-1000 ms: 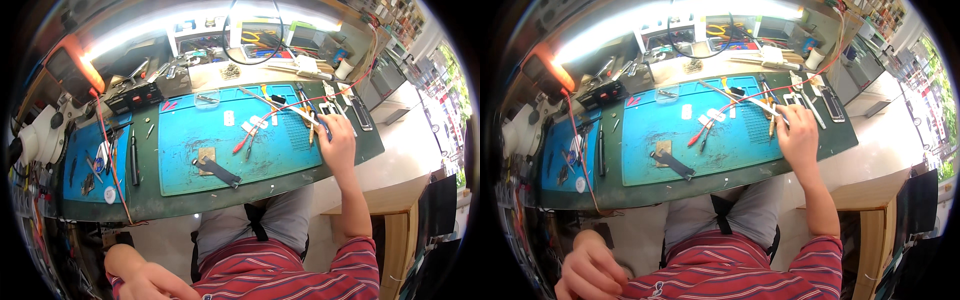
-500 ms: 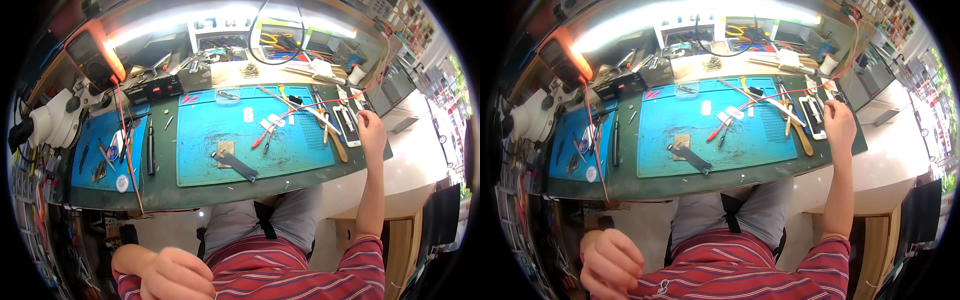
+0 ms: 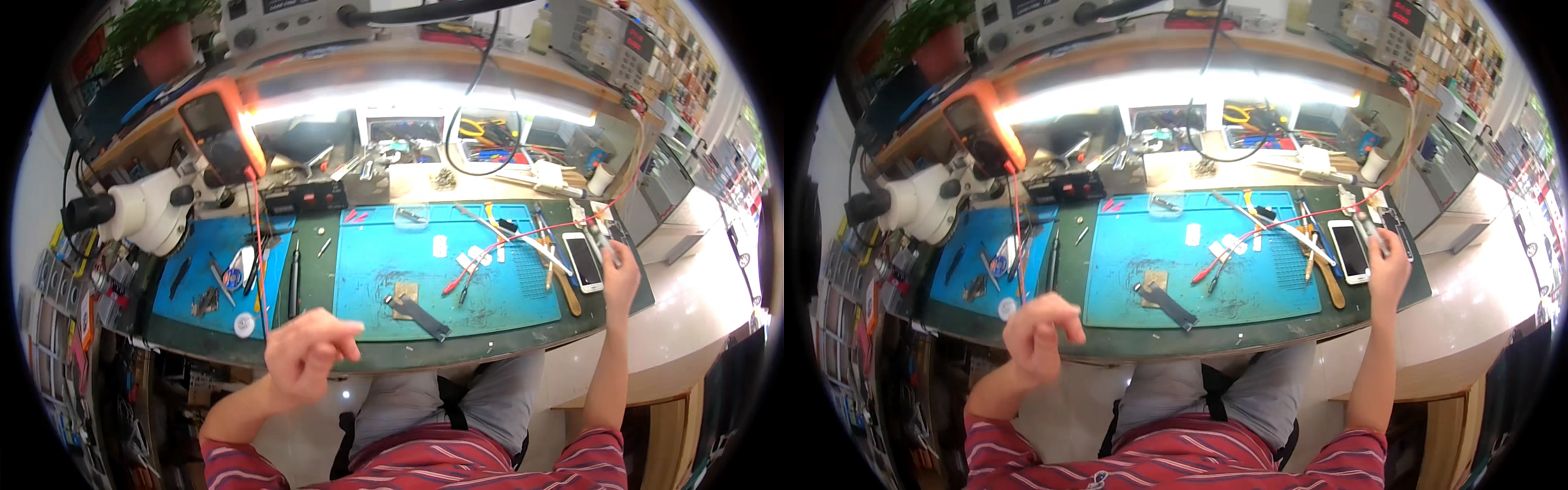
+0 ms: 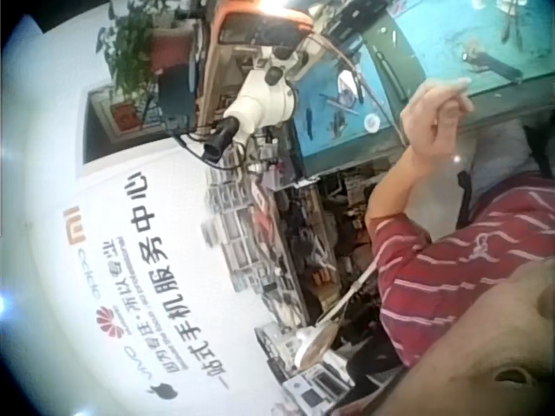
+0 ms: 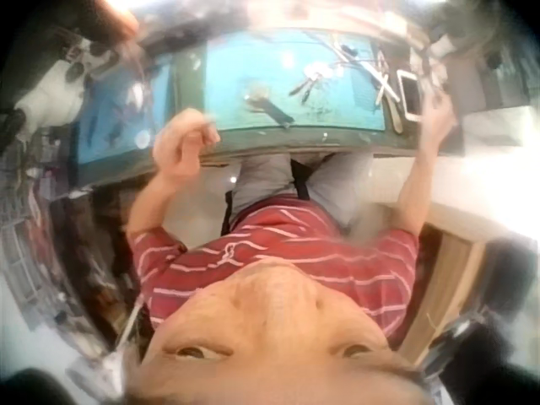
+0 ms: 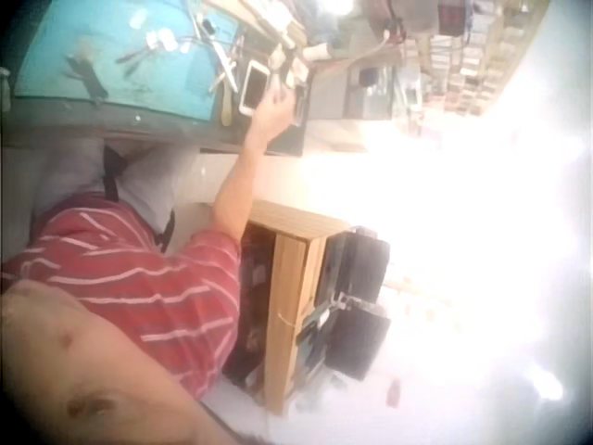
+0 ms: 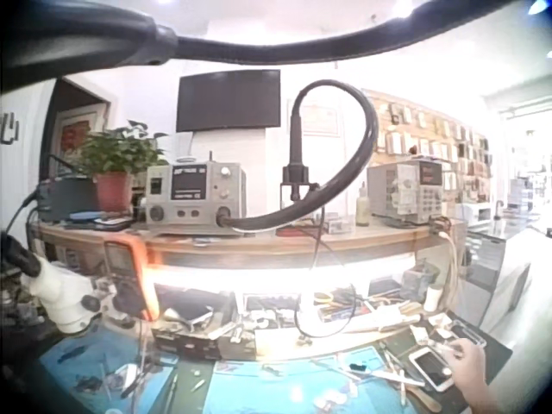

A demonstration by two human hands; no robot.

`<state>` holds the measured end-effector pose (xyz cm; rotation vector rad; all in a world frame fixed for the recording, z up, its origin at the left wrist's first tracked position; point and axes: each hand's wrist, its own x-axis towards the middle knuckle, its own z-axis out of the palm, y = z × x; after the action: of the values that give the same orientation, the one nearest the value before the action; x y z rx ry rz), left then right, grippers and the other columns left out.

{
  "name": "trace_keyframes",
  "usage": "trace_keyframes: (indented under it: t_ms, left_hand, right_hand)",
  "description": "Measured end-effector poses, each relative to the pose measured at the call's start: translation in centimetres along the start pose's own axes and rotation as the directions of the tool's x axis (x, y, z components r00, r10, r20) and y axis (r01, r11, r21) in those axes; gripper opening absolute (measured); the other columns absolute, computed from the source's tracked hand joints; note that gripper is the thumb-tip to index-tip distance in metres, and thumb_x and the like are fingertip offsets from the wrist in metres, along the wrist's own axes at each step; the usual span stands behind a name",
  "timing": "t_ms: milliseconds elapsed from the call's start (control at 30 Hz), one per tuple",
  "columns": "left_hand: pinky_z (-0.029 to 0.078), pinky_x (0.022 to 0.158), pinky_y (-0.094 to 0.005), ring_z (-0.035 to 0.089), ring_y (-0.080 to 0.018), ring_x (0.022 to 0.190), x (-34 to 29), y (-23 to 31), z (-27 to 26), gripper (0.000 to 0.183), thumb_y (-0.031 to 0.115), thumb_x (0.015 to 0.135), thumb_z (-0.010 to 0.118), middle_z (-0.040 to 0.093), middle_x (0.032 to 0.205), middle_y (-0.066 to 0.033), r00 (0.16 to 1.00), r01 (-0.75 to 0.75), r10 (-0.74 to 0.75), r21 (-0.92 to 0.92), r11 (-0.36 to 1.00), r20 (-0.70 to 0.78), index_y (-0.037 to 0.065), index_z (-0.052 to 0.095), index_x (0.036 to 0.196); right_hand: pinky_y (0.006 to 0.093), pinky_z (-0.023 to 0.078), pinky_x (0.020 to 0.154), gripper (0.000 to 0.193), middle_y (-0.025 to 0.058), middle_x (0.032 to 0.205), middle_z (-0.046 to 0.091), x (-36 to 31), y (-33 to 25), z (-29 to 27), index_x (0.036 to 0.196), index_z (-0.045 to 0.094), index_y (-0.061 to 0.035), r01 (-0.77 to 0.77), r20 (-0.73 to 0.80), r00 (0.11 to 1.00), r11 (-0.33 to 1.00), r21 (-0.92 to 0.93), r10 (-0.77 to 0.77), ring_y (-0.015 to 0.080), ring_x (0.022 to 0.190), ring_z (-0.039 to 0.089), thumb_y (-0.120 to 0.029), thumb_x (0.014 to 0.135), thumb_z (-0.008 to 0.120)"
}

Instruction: The person works on a small black electronic component on a blue workbench mat. They use a hot air gun to heat the component, apply flux with a syringe, and use tweezers to adjust parts. They also use a red marker to label the component and retrieve tools from a drawer.

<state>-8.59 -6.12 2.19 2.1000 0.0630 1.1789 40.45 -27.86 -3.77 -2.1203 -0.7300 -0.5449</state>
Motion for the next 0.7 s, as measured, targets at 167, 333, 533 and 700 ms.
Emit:
trace_keyframes:
  t_ms: [167, 333, 533, 700]
  left_hand:
    - [0.049, 0.06, -0.025, 0.061, -0.0132, 0.068, -0.7, -3.9, -0.2, 0.027, 0.017, 0.11, 0.051, 0.066, 0.08, -0.0089, 0.963, 0.228, -0.215, 0.066, 0.971, -0.165, -0.001, 0.07, 0.115]
    - [0.052, 0.067, -0.0368, 0.064, -0.026, 0.077, -2.3, -5.0, 1.3, 0.027, 0.007, 0.09, 0.072, 0.068, 0.091, -0.0108, 0.975, 0.171, -0.22, 0.49, 0.855, 0.044, 0.004, 0.07, 0.116]
    - [0.048, 0.07, -0.0388, 0.06, -0.0266, 0.078, -2.5, -4.7, 5.1, 0.041, 0.017, 0.085, 0.079, 0.064, 0.093, -0.0069, 0.95, 0.139, -0.278, 0.609, 0.781, 0.139, 0.009, 0.07, 0.125]
    - [0.043, 0.068, -0.0367, 0.054, -0.0227, 0.076, -2.2, -4.9, 5.4, 0.054, 0.029, 0.083, 0.08, 0.058, 0.089, -0.0032, 0.92, 0.148, -0.343, 0.64, 0.754, 0.191, 0.012, 0.068, 0.133]
  right_hand:
    - [0.0213, 0.045, 0.062, 0.029, 0.0013, 0.094, 0.069, -2.3, -1.7, -3.3, 0.13, 0.067, -0.006, -0.071, 0.0, 0.997, 0.945, 0.32, 0.075, 0.006, 0.072, 0.059, -0.019, 0.104, 0.065]
    - [0.0219, 0.047, 0.059, 0.026, 0.0043, 0.092, 0.066, -4.2, -5.5, -2.7, 0.127, 0.066, -0.0024, -0.099, 0.194, 0.981, 0.844, 0.527, -0.006, 0.0069, 0.069, 0.058, -0.016, 0.105, 0.062]
    - [0.0228, 0.047, 0.058, 0.025, 0.008, 0.096, 0.066, -6.3, -11.8, 0.5, 0.13, 0.06, -0.0013, -0.152, 0.462, 0.853, 0.73, 0.666, -0.243, 0.0095, 0.068, 0.059, -0.011, 0.107, 0.055]
    - [0.0233, 0.048, 0.058, 0.019, 0.0097, 0.093, 0.066, -6.9, -18.7, 4.3, 0.115, 0.067, -0.0001, -0.039, 0.529, 0.722, 0.737, 0.675, -0.446, 0.0096, 0.068, 0.061, -0.007, 0.097, 0.065]
